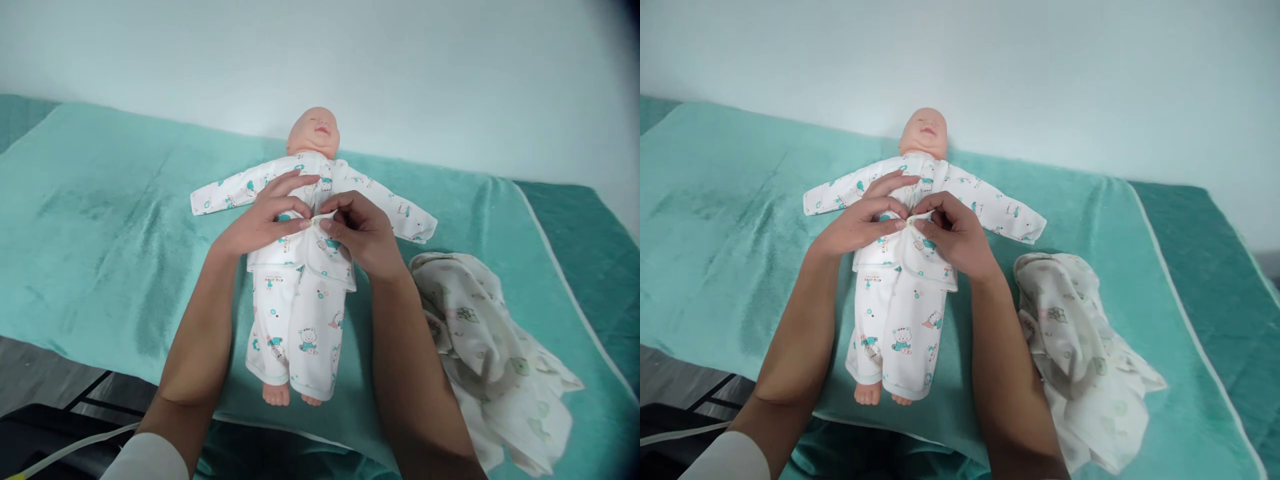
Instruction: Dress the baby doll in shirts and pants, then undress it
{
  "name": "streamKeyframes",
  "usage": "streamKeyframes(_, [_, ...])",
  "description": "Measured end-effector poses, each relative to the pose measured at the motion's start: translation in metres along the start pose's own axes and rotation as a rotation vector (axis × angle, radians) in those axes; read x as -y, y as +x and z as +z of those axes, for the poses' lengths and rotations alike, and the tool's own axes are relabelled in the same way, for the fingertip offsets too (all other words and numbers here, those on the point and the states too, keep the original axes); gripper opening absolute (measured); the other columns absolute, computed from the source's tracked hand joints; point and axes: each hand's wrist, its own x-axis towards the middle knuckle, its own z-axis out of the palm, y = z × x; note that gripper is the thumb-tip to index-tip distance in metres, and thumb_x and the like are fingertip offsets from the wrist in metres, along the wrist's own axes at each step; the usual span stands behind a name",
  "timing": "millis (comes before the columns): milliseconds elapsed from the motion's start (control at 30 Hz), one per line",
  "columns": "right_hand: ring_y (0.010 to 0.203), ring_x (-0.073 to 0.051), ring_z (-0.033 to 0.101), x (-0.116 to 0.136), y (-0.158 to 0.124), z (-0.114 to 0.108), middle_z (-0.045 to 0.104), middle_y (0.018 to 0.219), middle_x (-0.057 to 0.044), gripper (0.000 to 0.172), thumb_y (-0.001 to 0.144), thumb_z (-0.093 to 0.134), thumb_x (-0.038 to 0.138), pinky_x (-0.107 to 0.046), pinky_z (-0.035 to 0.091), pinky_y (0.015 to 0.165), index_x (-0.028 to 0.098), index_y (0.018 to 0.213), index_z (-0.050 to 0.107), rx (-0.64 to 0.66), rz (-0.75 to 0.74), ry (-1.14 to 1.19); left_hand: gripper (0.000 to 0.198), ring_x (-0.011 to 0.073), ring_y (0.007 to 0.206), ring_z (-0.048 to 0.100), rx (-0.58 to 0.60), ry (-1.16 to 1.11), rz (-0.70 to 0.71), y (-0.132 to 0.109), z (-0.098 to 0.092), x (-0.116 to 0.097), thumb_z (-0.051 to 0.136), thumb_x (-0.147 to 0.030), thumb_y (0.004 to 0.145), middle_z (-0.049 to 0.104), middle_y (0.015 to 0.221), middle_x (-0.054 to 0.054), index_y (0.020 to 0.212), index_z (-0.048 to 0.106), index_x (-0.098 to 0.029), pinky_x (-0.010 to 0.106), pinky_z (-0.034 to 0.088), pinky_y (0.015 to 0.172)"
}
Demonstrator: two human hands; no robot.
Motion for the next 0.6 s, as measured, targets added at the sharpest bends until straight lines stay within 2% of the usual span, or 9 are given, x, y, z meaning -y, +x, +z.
streamKeyframes(367, [0.059,-0.011,0.034,0.0012,0.0006,-0.0003,0.043,0.066,0.005,0.030,0.086,0.083,0.048,-0.027,0.026,0.051,0.025,0.098,0.070,-0.002,-0.019,-0.010,0.036,0.0285,0.163,0.028,-0.029,-0.030,-0.015,0.0009,0.0018,-0.0001,0.061,-0.060,0.097,0.052,0.163,0.002,0.087,0.061,-0.025,0.060,0.025,0.133])
streamKeyframes(600, [0.059,-0.012,0.037,0.0000,-0.0005,-0.0006,0.046,0.069,0.004,0.029,0.087,0.081,0.050,-0.028,0.029,0.054,0.025,0.099,0.071,-0.011,-0.025,-0.015,0.040,0.0276,0.153,0.045,-0.152,-0.155,-0.030,0.0015,0.0058,0.0058,0.066,-0.061,0.093,0.055,0.159,0.005,0.084,0.054,-0.024,0.055,0.037,0.127])
